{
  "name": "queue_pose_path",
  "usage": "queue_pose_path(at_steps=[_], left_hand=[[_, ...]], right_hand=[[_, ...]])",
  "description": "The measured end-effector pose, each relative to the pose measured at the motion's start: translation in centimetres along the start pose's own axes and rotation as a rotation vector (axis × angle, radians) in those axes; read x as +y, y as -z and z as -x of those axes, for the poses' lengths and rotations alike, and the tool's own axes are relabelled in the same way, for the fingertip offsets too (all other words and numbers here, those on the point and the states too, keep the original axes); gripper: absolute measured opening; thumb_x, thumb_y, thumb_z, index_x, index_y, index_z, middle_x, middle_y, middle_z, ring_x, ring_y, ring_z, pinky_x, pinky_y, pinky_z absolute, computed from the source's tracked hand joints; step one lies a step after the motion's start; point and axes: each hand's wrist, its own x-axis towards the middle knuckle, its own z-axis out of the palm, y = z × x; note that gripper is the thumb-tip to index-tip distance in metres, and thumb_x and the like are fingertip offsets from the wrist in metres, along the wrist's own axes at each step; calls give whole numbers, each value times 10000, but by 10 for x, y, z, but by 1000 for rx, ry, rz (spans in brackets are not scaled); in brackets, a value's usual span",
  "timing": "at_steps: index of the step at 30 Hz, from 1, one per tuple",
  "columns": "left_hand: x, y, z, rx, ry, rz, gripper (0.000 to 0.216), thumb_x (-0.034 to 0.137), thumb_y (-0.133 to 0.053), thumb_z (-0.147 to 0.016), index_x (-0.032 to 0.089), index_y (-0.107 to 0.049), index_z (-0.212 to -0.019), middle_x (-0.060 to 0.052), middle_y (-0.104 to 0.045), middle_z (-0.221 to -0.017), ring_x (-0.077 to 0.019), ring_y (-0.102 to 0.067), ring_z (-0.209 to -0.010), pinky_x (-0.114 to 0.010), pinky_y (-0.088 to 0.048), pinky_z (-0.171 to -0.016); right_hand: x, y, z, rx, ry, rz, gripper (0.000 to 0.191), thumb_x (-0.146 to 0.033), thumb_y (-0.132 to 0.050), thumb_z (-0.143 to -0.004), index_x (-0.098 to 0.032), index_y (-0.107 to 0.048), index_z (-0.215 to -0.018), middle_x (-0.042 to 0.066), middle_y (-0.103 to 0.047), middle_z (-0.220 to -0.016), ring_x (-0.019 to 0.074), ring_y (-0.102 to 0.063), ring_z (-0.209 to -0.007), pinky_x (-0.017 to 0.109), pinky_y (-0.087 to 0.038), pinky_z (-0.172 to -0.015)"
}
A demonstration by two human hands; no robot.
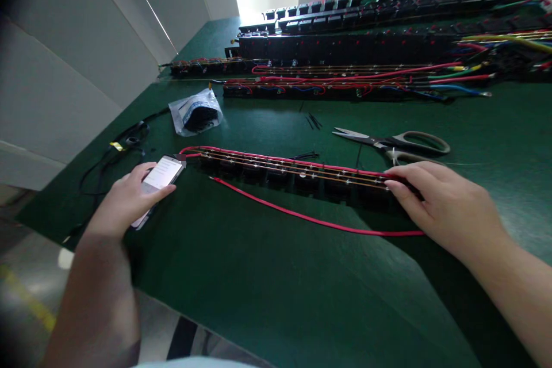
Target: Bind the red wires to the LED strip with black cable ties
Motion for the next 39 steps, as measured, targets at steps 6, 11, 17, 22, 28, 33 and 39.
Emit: queue_pose_path(at_steps=[6, 11, 17, 22, 28, 33, 39], left_hand=[[0, -2, -1, 13, -23, -5, 680, 622, -619, -840, 272, -483, -1407, -140, -633, -1291, -363, -601, -1182, -470, -505, -975], [2, -2, -2, 16, -20, -21, 764, 644, -636, -818, 265, -446, -1453, -160, -615, -1319, -380, -576, -1222, -496, -490, -1005], [4, 0, -2, 21, 8, 12, 809, 685, -587, -835, 242, -409, -1488, -165, -619, -1350, -394, -573, -1259, -526, -472, -1040], [6, 1, 0, 40, 57, 102, 876, 650, -655, -803, 240, -338, -1510, -163, -643, -1332, -387, -612, -1222, -520, -499, -1015], [3, -2, 0, 47, 27, 52, 780, 638, -616, -840, 220, -416, -1468, -184, -631, -1337, -380, -612, -1219, -506, -500, -1013], [2, -3, -1, 53, 32, 41, 729, 633, -609, -843, 226, -456, -1428, -173, -645, -1315, -380, -626, -1189, -507, -512, -996], [3, -2, -1, 47, 40, 36, 710, 635, -598, -848, 234, -463, -1419, -166, -646, -1317, -387, -620, -1192, -515, -513, -987]], right_hand=[[-1, 1, -1, 28, 51, 30, 545, -555, -293, -1011, -164, -670, -1047, 133, -718, -946, 278, -689, -759, 363, -530, -541], [1, 0, -1, 30, 61, 36, 513, -537, -306, -1012, -172, -665, -1049, 131, -716, -949, 267, -681, -759, 344, -508, -522], [5, -5, 2, 9, 30, 26, 492, -537, -327, -1004, -184, -663, -1075, 126, -714, -992, 275, -682, -804, 353, -510, -540], [5, -4, 2, 29, 58, 32, 485, -521, -323, -1012, -176, -660, -1056, 125, -711, -961, 261, -676, -761, 339, -505, -520], [3, -1, 1, 30, 61, 37, 476, -524, -315, -1014, -187, -649, -1050, 117, -704, -950, 258, -674, -766, 340, -514, -541], [5, -3, 3, 7, 40, 25, 477, -534, -317, -1008, -195, -645, -1074, 117, -703, -985, 263, -674, -786, 351, -519, -557], [7, -5, 4, 19, 44, 31, 454, -519, -331, -1009, -197, -643, -1084, 112, -703, -995, 261, -673, -814, 337, -504, -555]])
